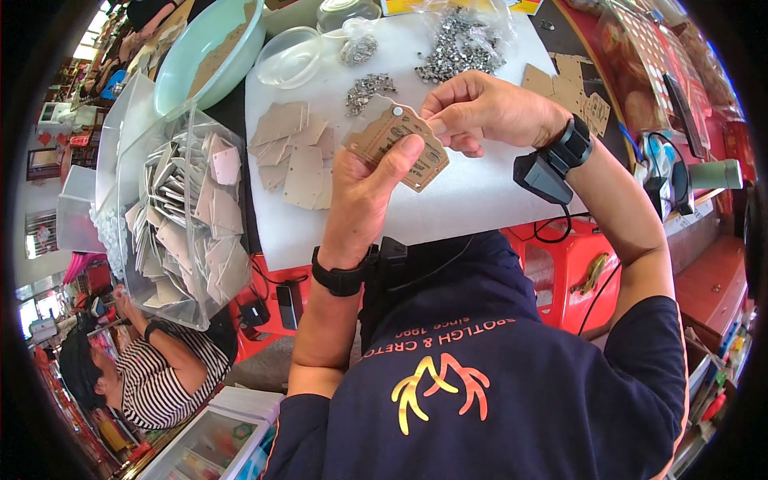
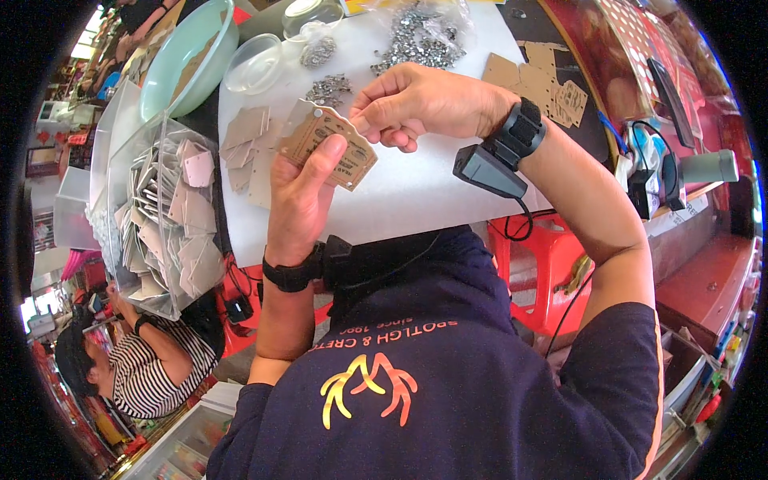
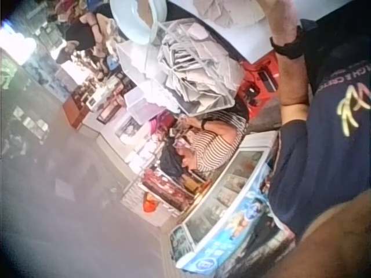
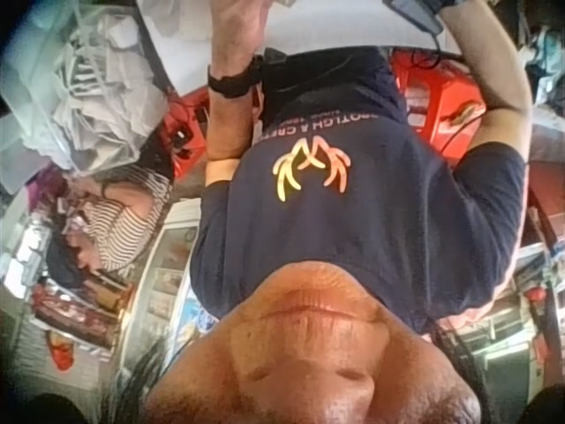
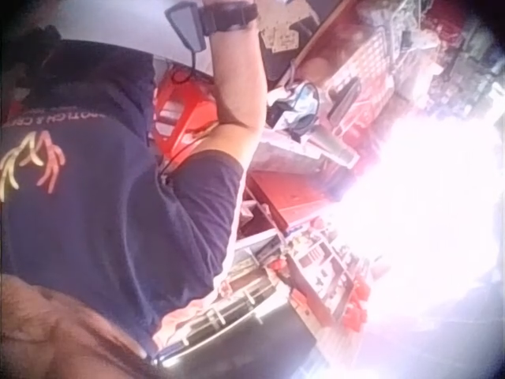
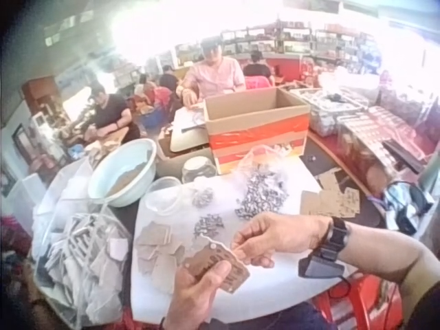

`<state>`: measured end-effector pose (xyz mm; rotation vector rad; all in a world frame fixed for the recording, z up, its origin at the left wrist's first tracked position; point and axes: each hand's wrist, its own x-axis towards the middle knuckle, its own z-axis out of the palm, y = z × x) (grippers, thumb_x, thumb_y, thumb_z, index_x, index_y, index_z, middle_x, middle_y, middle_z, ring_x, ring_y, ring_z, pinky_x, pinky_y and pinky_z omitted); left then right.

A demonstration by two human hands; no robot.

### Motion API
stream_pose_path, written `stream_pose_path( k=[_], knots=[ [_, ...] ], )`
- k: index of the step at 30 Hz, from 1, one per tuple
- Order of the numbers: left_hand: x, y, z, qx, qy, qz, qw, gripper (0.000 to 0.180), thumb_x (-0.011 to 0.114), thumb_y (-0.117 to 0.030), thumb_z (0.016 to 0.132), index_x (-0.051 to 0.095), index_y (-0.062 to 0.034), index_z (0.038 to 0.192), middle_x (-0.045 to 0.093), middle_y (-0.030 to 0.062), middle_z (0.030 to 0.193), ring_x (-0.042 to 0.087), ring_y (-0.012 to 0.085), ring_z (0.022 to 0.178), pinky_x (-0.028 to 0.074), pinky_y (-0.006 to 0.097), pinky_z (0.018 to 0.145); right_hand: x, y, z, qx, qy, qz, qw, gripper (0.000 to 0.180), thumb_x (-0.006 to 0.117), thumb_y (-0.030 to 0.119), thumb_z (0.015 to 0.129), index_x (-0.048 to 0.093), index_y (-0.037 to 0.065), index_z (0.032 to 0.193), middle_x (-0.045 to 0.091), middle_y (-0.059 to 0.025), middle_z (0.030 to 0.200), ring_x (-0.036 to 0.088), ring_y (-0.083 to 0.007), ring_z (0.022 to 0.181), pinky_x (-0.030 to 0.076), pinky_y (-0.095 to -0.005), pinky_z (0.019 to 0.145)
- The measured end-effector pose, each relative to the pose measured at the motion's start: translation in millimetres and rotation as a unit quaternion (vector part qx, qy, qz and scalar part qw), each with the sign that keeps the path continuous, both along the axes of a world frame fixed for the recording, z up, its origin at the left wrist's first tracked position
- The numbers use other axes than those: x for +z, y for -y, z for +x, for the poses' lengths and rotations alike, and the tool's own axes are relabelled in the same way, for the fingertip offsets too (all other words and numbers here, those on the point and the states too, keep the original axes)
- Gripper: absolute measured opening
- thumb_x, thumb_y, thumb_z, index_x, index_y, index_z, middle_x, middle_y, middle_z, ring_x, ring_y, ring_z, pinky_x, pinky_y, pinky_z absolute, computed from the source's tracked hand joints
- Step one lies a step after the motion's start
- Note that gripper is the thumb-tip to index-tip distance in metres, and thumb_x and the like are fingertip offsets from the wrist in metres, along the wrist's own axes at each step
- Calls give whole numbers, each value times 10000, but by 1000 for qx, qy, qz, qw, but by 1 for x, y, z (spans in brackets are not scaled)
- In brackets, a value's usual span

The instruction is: Manually attaching metal rivets or studs to shoe labels or heel pieces.

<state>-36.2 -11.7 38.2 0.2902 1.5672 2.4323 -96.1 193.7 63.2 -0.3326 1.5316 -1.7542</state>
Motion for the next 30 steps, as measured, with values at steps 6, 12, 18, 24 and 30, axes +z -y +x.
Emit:
stream_pose_path(
  k=[6,12,18,24,30],
  knots=[
    [4,0,1,-19,-18,-16,1000,213,636,-129,932,641,-25,1118,671,18,977,604,77,885,484,253,806,6,-1,-1,10,-1,12,1000,185,642,169,904,660,-10,948,614,-5,724,513,-53,506,436,-214,494],
    [-6,1,-1,-3,-8,-6,1000,220,642,-144,932,641,-35,1124,672,10,976,603,73,888,478,249,804,5,0,1,-7,-49,24,998,197,645,171,904,658,-18,959,588,-3,707,514,-59,517,439,-214,494],
    [-8,2,-3,10,-9,-13,1000,220,648,-149,932,635,-37,1121,665,4,976,596,72,877,474,250,801,7,4,7,-17,-43,8,999,182,637,151,902,651,-16,971,571,6,687,521,-56,545,436,-212,507],
    [-8,-2,-2,51,-21,-29,998,207,648,-142,934,635,-26,1106,653,-1,952,583,64,861,469,236,772,5,3,8,-11,-172,71,983,172,629,145,909,651,3,1004,589,24,706,508,-37,577,418,-202,530],
    [-10,-2,-2,64,-43,-80,994,188,644,-133,938,643,-9,1079,644,-1,922,563,54,829,458,219,721,-2,4,14,-34,-205,67,976,161,645,146,917,648,23,1020,593,39,735,483,-17,618,385,-193,537]
  ],
)
